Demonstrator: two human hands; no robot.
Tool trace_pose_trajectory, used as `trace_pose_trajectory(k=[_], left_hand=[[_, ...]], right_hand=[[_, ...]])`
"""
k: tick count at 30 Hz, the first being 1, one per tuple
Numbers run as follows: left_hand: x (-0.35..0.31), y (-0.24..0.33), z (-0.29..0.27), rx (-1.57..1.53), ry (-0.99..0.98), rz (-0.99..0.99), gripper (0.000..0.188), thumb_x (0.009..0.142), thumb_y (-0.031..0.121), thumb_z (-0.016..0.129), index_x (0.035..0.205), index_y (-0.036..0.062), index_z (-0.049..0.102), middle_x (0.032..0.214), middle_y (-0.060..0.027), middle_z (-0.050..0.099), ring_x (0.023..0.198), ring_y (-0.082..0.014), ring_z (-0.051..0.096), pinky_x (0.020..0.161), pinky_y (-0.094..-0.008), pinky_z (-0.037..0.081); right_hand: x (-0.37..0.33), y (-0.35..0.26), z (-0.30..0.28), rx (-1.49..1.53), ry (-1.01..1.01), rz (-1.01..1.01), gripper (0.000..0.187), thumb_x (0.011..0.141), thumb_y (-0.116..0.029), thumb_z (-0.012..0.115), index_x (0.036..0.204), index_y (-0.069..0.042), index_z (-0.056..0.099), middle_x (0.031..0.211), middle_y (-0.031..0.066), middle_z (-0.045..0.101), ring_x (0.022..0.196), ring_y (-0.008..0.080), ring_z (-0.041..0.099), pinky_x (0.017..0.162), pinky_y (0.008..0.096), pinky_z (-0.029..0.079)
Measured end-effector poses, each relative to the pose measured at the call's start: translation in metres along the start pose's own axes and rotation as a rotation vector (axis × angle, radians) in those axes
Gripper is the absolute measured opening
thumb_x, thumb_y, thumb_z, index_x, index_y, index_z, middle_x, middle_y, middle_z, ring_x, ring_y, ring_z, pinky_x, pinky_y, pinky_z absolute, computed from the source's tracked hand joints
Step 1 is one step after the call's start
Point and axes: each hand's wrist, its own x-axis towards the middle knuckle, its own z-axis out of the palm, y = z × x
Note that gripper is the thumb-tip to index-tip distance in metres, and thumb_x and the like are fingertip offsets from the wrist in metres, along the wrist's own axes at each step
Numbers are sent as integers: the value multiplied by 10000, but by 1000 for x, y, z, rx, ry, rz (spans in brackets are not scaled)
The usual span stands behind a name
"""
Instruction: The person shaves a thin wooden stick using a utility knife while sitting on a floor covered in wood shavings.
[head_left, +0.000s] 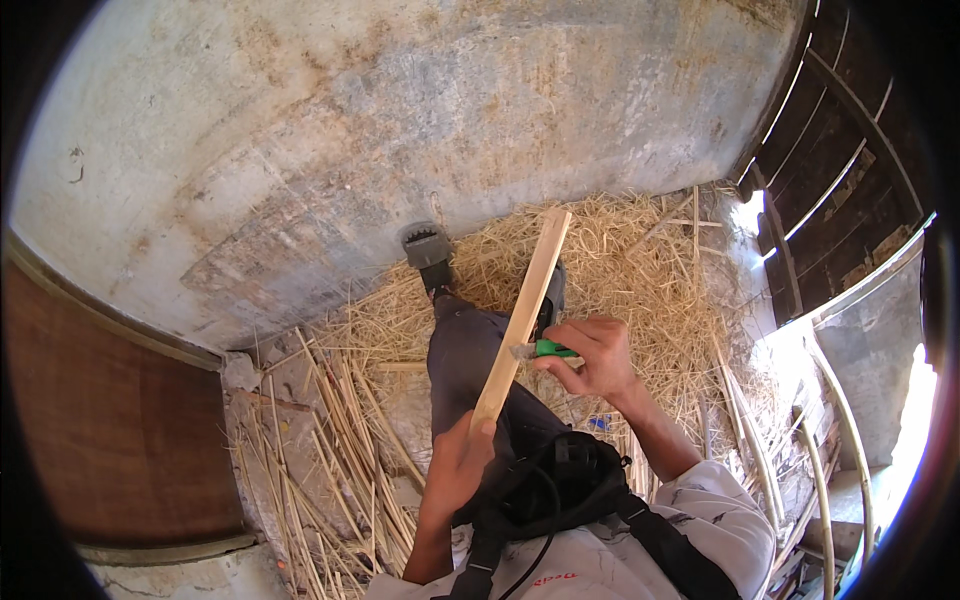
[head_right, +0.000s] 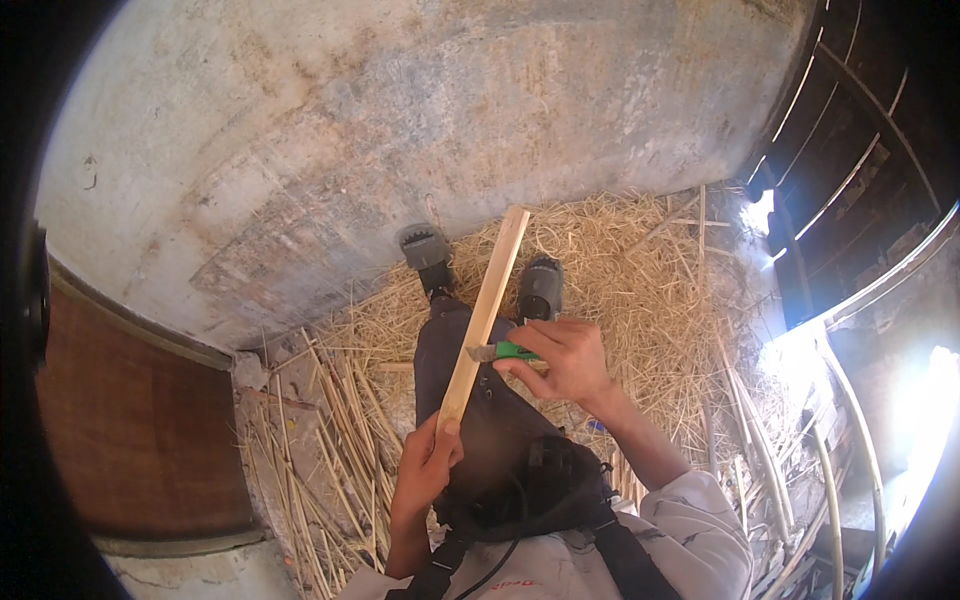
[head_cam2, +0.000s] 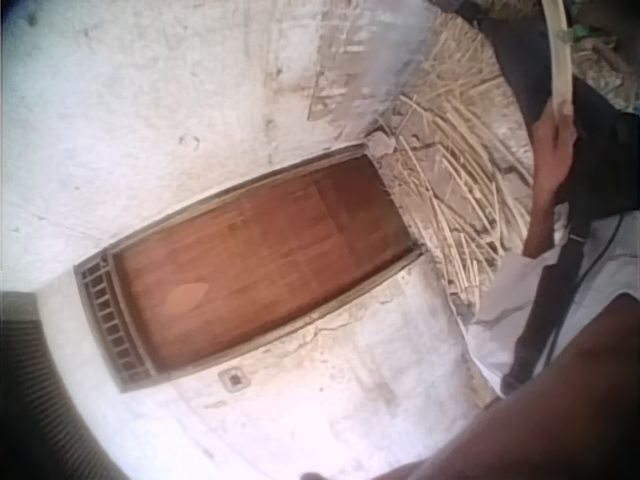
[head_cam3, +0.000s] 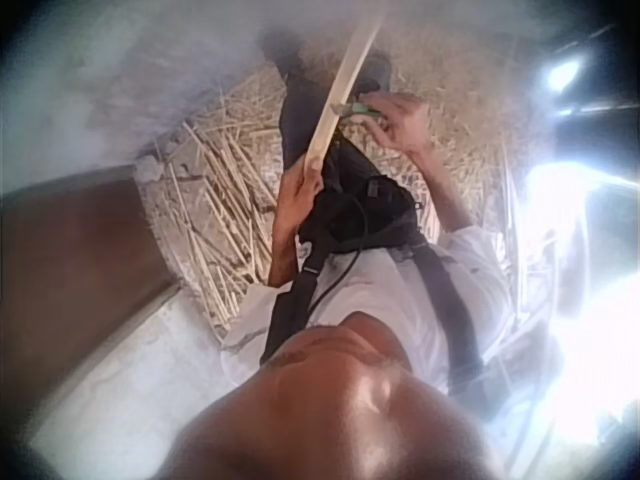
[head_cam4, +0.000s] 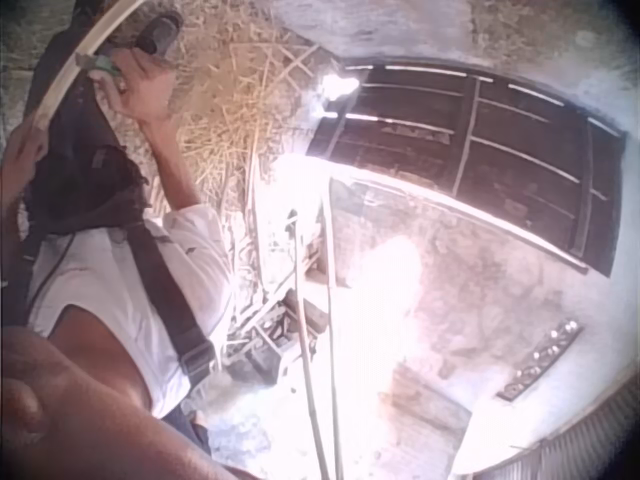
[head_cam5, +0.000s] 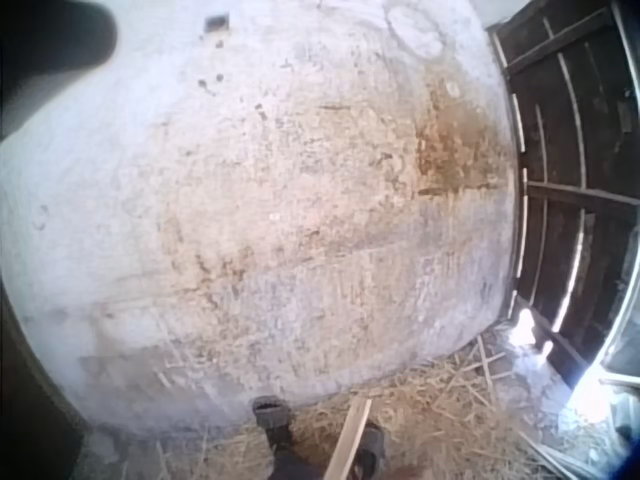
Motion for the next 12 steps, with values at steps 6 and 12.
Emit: trace_pose_trajectory(k=[6,12], left_hand=[[-4,2,0,41,13,4,306,1152,250,503,957,25,572,654,40,445,603,-40,391,553,-260,305],[-7,0,-1,36,11,4,305,1148,248,511,950,24,570,648,35,451,601,-43,394,552,-263,312]], right_hand=[[5,6,-3,12,85,20,325,831,-407,878,905,-118,750,713,12,675,563,229,653,520,352,479],[7,9,-9,-38,45,21,296,850,-391,870,911,-123,759,724,11,694,568,229,664,524,342,495]])
